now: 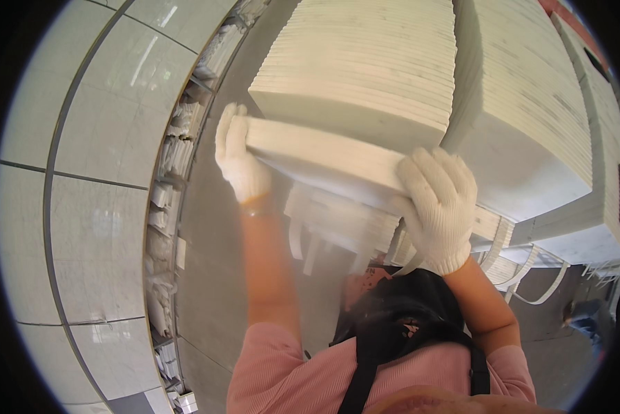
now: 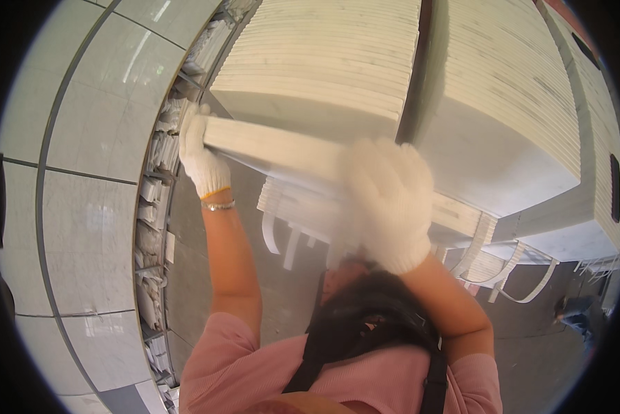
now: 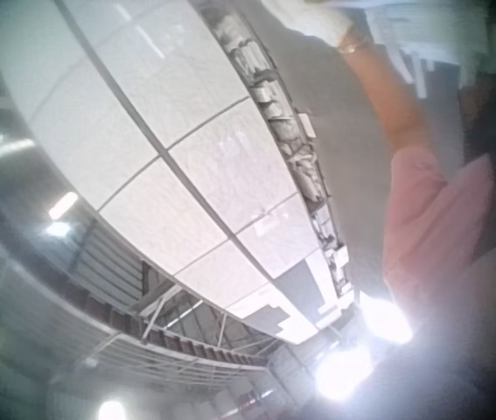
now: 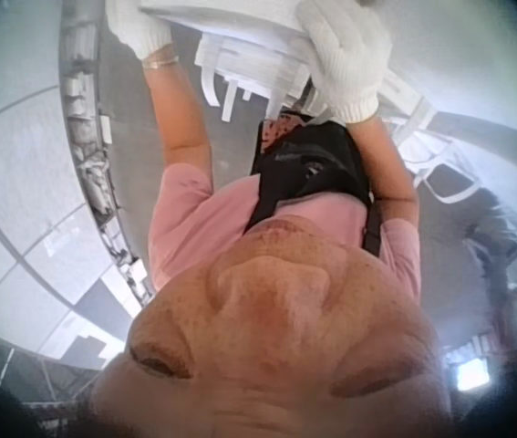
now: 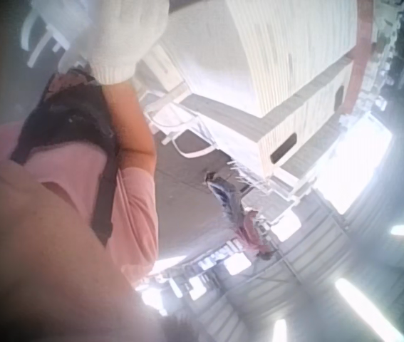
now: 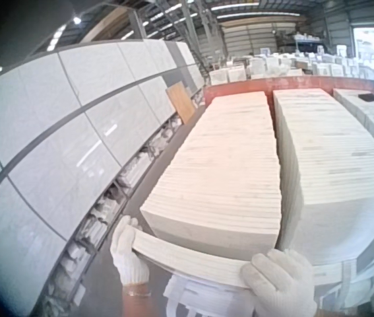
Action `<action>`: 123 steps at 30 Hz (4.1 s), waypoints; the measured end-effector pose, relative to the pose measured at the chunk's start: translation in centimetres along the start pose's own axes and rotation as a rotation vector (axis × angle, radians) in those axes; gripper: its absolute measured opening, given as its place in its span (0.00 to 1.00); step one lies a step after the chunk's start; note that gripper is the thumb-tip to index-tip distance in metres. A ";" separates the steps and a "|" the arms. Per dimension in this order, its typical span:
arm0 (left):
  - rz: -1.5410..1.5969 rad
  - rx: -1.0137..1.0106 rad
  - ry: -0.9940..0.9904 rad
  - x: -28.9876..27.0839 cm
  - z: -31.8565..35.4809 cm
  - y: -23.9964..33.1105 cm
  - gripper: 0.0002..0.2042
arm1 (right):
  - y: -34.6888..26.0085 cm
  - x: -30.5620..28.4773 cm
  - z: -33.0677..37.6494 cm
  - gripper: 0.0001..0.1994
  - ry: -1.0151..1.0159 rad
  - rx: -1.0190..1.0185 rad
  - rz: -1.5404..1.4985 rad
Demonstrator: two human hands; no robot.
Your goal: The person repeatedly picks up white square tiles from stacked pallets and places them on the floor in a grid pattern. They walk between the stacks and the floor area, handling one or two tiles at a time and aligning them with previously placed tiles.
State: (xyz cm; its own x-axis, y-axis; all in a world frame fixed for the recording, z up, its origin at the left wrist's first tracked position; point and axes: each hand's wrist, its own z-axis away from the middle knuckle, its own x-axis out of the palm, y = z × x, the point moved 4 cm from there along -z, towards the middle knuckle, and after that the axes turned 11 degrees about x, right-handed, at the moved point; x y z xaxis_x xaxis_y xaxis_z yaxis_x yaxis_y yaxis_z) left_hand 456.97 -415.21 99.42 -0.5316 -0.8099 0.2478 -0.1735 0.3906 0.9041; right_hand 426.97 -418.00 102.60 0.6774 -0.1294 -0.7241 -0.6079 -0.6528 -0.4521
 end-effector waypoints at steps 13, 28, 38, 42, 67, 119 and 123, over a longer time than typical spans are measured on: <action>0.009 0.026 0.017 -3.8 2.1 -0.2 0.29 | -1.0 1.2 2.5 0.21 0.163 -0.293 -0.216; 0.011 -0.024 -0.051 -5.9 2.5 -0.5 0.30 | -1.4 0.6 3.5 0.17 -0.026 -0.246 -0.248; 0.038 -0.002 -0.049 -1.3 0.1 -0.7 0.30 | -0.5 0.1 1.3 0.24 0.077 -0.071 0.006; 0.023 -0.001 -0.035 0.1 -1.0 -0.7 0.29 | -0.6 0.3 -0.2 0.25 0.136 -0.104 0.053; 0.033 0.057 0.049 -4.8 3.6 0.7 0.31 | -2.3 1.0 3.8 0.16 -0.139 -0.186 -0.369; -0.088 0.095 -0.154 -2.6 -0.1 -0.5 0.34 | -1.1 0.5 2.1 0.24 0.115 -0.087 0.159; -0.149 0.066 -0.155 -0.8 -1.2 -1.7 0.33 | -0.1 0.5 0.6 0.26 0.146 -0.024 0.298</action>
State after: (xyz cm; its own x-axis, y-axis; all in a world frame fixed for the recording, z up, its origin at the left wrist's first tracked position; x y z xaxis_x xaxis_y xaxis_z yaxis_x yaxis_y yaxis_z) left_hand 458.70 -415.75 98.11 -0.6165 -0.7857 0.0521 -0.3105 0.3034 0.9008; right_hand 427.14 -417.57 101.97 0.5248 -0.4215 -0.7395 -0.7793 -0.5874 -0.2183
